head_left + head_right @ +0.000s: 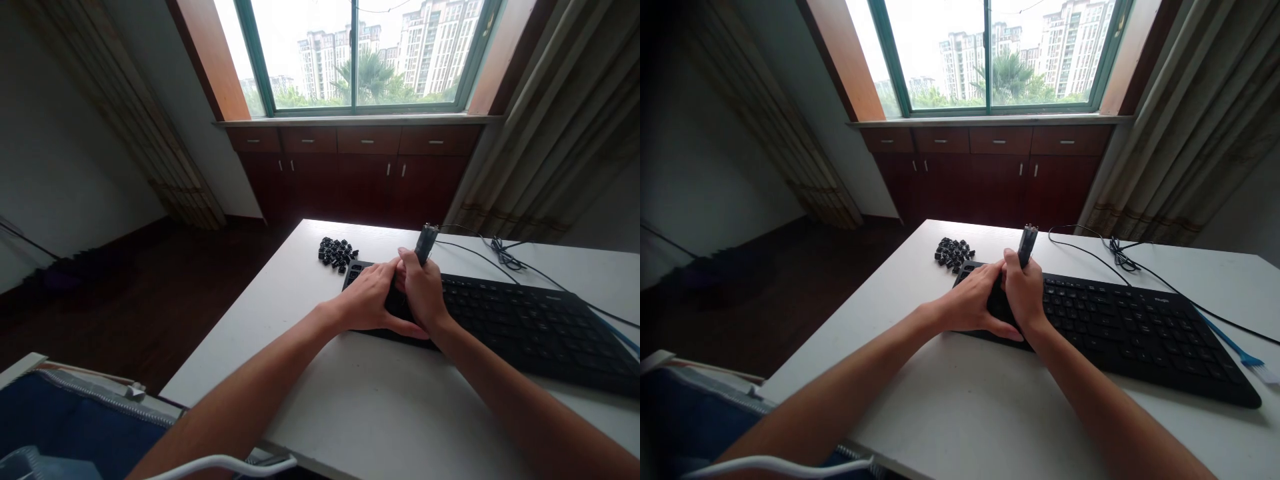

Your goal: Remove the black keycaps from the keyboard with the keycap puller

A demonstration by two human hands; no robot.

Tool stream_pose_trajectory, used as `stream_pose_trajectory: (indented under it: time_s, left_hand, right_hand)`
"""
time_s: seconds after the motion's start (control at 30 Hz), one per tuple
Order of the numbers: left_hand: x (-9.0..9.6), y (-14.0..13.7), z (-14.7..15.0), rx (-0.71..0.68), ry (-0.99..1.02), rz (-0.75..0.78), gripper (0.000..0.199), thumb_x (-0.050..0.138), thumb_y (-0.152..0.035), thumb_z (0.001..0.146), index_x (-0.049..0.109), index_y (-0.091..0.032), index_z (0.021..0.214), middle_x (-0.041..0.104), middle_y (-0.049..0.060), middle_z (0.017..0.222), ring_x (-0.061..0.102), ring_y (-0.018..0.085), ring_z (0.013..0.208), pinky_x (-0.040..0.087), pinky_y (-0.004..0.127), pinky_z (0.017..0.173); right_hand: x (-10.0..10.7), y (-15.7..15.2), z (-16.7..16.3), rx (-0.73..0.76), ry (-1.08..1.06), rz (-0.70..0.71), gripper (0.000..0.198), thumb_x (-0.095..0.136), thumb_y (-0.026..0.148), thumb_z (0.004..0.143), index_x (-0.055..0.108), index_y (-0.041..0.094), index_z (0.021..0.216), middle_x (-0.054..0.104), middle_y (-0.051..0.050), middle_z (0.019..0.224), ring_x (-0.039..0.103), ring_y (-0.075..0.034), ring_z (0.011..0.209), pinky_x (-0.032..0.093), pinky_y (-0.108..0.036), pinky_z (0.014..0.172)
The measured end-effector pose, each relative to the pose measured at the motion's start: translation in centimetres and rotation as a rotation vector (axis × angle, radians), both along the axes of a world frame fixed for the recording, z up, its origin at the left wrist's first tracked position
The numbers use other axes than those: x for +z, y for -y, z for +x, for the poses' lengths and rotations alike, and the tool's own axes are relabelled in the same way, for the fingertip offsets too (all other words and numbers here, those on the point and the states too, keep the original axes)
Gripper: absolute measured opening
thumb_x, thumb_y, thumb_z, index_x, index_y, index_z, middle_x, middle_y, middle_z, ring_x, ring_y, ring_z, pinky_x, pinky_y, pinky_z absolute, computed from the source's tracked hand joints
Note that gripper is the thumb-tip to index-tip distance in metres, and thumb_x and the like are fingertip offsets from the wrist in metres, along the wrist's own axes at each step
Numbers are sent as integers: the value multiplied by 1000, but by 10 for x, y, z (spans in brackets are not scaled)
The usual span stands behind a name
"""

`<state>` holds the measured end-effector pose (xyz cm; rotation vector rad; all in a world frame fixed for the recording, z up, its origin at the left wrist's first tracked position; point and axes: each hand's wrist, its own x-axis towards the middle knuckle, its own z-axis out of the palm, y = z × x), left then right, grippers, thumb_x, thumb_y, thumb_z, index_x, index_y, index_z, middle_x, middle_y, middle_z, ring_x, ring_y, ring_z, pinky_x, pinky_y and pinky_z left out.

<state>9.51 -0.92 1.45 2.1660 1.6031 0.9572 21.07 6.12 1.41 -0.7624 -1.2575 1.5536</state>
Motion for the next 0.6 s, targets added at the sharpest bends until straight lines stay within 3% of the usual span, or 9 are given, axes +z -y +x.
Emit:
stream_pose_trajectory:
  time_s: [0.07,0.2,0.33,0.47,0.6]
  left_hand:
    - [0,-1,3,-6,48,-17,118,87,-69,61,34,-19,153,55,19,143,53,41,131,46,53,109]
    - [0,-1,6,-44,87,20,107,86,-66,64,40,-20,149,58,15,139,56,38,128,48,50,109]
    - [-1,1,9,-43,57,46,100,80,-69,71,38,-21,148,56,15,140,54,37,130,44,51,113]
    - [0,4,11,-45,54,17,97,78,-69,73,40,-19,146,57,16,136,55,36,126,47,50,110]
    - [8,4,-3,-82,-50,10,86,80,-66,74,48,-20,139,59,15,133,57,34,122,49,47,106]
  right_hand:
    - [-1,3,0,44,-47,1,45,68,40,87,39,22,56,34,8,49,29,-8,44,27,-24,40]
    - [1,10,1,104,-117,121,46,68,37,88,40,22,54,34,7,48,30,-8,45,28,-24,43]
    - [5,13,0,21,-233,109,44,64,32,88,36,23,55,33,8,47,30,-8,43,29,-24,42]
    - [5,12,-2,-18,-212,110,43,65,33,88,38,22,57,35,8,48,31,-8,43,30,-24,42]
    - [4,9,-4,-33,-259,67,42,66,31,88,37,23,58,34,9,47,29,-7,41,28,-23,39]
